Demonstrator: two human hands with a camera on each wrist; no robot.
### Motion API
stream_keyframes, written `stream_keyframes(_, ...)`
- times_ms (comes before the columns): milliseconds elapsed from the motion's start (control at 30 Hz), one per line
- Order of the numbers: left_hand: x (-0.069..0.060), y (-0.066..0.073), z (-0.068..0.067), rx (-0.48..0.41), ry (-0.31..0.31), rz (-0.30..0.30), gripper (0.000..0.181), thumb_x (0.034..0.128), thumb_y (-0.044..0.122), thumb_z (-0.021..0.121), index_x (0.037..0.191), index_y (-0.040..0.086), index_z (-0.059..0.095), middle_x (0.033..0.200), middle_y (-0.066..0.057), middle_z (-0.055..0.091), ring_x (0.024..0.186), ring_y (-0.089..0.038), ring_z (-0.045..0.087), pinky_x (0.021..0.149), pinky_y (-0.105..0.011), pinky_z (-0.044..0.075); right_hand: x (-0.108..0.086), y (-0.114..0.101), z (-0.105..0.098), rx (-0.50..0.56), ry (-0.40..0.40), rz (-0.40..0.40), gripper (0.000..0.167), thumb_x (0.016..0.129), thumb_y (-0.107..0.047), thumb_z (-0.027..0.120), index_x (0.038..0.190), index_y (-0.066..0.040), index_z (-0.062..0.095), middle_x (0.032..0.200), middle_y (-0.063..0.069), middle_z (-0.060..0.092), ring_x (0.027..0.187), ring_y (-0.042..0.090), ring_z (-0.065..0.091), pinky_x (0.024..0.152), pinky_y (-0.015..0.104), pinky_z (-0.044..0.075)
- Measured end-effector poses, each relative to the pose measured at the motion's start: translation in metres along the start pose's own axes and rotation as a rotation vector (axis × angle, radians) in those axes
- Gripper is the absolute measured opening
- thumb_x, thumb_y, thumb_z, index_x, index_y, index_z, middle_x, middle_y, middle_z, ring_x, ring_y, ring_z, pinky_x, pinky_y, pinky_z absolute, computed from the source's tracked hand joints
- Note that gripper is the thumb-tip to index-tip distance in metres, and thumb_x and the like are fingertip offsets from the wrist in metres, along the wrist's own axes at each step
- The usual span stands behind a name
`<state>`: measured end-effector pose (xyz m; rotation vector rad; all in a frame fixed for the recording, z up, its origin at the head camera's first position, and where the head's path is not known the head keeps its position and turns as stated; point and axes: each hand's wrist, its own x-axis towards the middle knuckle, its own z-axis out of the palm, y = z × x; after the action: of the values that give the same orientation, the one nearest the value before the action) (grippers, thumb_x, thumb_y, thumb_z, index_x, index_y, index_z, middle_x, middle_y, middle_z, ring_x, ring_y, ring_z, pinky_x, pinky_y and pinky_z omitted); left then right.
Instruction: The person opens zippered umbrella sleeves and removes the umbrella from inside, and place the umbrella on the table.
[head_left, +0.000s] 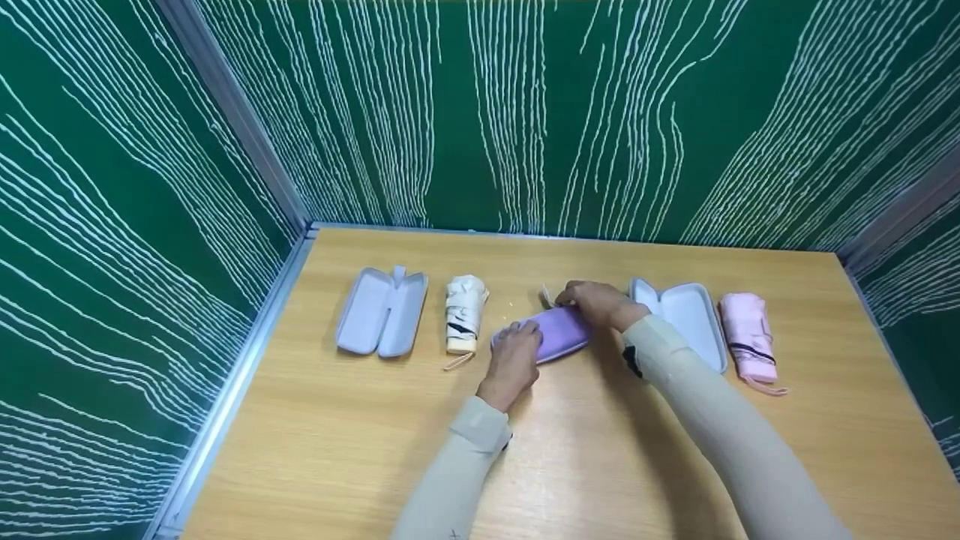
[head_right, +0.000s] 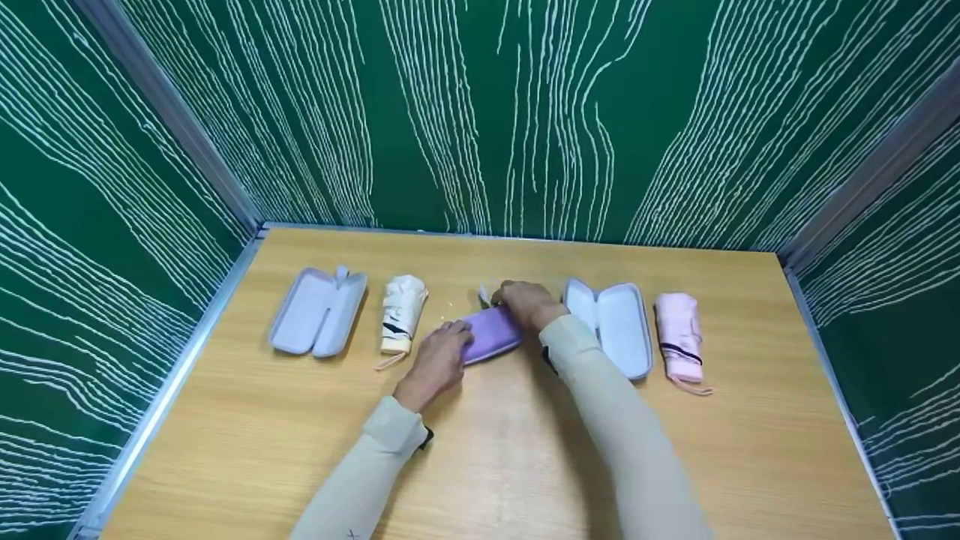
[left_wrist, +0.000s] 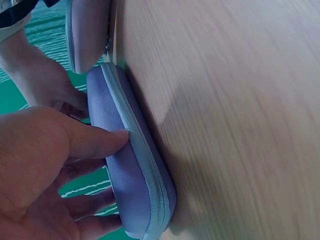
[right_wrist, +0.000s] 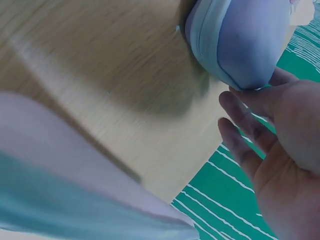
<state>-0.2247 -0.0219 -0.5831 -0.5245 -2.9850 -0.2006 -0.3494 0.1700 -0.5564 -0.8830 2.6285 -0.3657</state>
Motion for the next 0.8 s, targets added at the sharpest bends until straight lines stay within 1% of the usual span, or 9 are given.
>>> stream_keyframes(100, -0.0001, -0.0003, 0.0001, -0.004, -0.013, -0.002, 0.032, 0.0781, 0.008, 0.085, 0.108, 0.015, 0.075, 0.129, 0.005, 0.066, 0.113, -0.023, 0.065, 0.091, -0.038, 0.056, 0.0022, 0.0017, -0.0001, -0.036, -0.005, -0.028, 0.041, 0.099, 0.012, 0.052, 0.13, -0.003, 0.073, 0.125, 0.02, 0.071, 0.121, 0.039, 0.068, 0.107, 0.05, 0.054)
stream_keyframes(233, 0.0, -0.0003, -0.0002, -0.025, -0.023, -0.007, 0.032, 0.0779, 0.007, 0.085, 0.107, 0.015, 0.075, 0.131, 0.004, 0.066, 0.114, -0.023, 0.064, 0.094, -0.038, 0.055, 0.0046, 0.0045, 0.0006, -0.078, 0.005, -0.058, 0.039, 0.098, 0.012, 0.054, 0.126, -0.004, 0.076, 0.119, 0.019, 0.072, 0.115, 0.037, 0.07, 0.103, 0.05, 0.056)
stream_keyframes(300, 0.0, -0.0001, 0.0001, -0.032, -0.024, -0.006, 0.032, 0.0779, 0.007, 0.086, 0.107, 0.015, 0.075, 0.132, 0.004, 0.066, 0.116, -0.023, 0.064, 0.094, -0.038, 0.055, 0.0049, 0.0055, 0.0008, -0.064, 0.004, -0.044, 0.038, 0.098, 0.011, 0.054, 0.124, -0.006, 0.077, 0.116, 0.017, 0.072, 0.112, 0.035, 0.07, 0.102, 0.051, 0.057)
stream_keyframes(400, 0.0006, 0.0, 0.0011, -0.03, -0.028, 0.005, 0.031, 0.079, 0.006, 0.085, 0.108, 0.015, 0.076, 0.131, 0.004, 0.066, 0.116, -0.023, 0.063, 0.093, -0.039, 0.055, 0.005, 0.0065, 0.001, -0.017, -0.015, -0.004, 0.036, 0.099, 0.006, 0.053, 0.12, -0.01, 0.077, 0.115, 0.013, 0.071, 0.108, 0.032, 0.068, 0.1, 0.051, 0.057)
stream_keyframes(433, 0.0008, -0.0001, 0.0015, -0.028, -0.03, 0.008, 0.032, 0.0792, 0.006, 0.085, 0.109, 0.015, 0.076, 0.13, 0.004, 0.066, 0.116, -0.022, 0.063, 0.092, -0.039, 0.056, 0.0052, 0.0067, 0.0009, -0.008, -0.024, 0.008, 0.037, 0.1, 0.005, 0.052, 0.12, -0.011, 0.077, 0.115, 0.012, 0.071, 0.108, 0.031, 0.068, 0.1, 0.05, 0.056)
stream_keyframes(533, 0.0017, -0.0008, 0.0023, -0.017, -0.032, 0.017, 0.034, 0.0791, 0.006, 0.085, 0.111, 0.015, 0.076, 0.131, 0.004, 0.067, 0.116, -0.022, 0.063, 0.092, -0.039, 0.056, 0.0066, 0.0071, 0.0001, -0.01, -0.052, 0.011, 0.037, 0.101, 0.005, 0.05, 0.123, -0.01, 0.076, 0.118, 0.013, 0.071, 0.111, 0.032, 0.068, 0.102, 0.051, 0.056)
stream_keyframes(633, 0.0018, -0.0021, 0.0025, -0.003, -0.027, 0.025, 0.036, 0.0777, 0.008, 0.087, 0.111, 0.016, 0.076, 0.13, 0.004, 0.067, 0.114, -0.022, 0.064, 0.092, -0.039, 0.056, 0.008, 0.0078, -0.0019, -0.03, -0.076, -0.015, 0.039, 0.101, 0.008, 0.051, 0.128, -0.006, 0.075, 0.121, 0.017, 0.07, 0.116, 0.036, 0.068, 0.105, 0.051, 0.055)
stream_keyframes(700, 0.0015, -0.003, 0.0025, 0.0, -0.021, 0.026, 0.037, 0.0767, 0.008, 0.088, 0.111, 0.016, 0.076, 0.13, 0.004, 0.067, 0.113, -0.022, 0.064, 0.092, -0.038, 0.056, 0.0083, 0.0084, -0.0035, -0.022, -0.09, -0.019, 0.038, 0.101, 0.009, 0.053, 0.13, -0.004, 0.074, 0.122, 0.019, 0.07, 0.119, 0.038, 0.068, 0.107, 0.051, 0.054)
stream_keyframes(800, 0.0007, -0.0045, 0.0029, -0.013, -0.012, 0.028, 0.039, 0.0759, 0.008, 0.088, 0.112, 0.015, 0.075, 0.129, 0.003, 0.068, 0.113, -0.023, 0.064, 0.091, -0.04, 0.056, 0.0078, 0.0088, -0.006, -0.022, -0.1, -0.037, 0.039, 0.1, 0.01, 0.054, 0.13, -0.004, 0.074, 0.12, 0.019, 0.07, 0.118, 0.038, 0.068, 0.106, 0.052, 0.054)
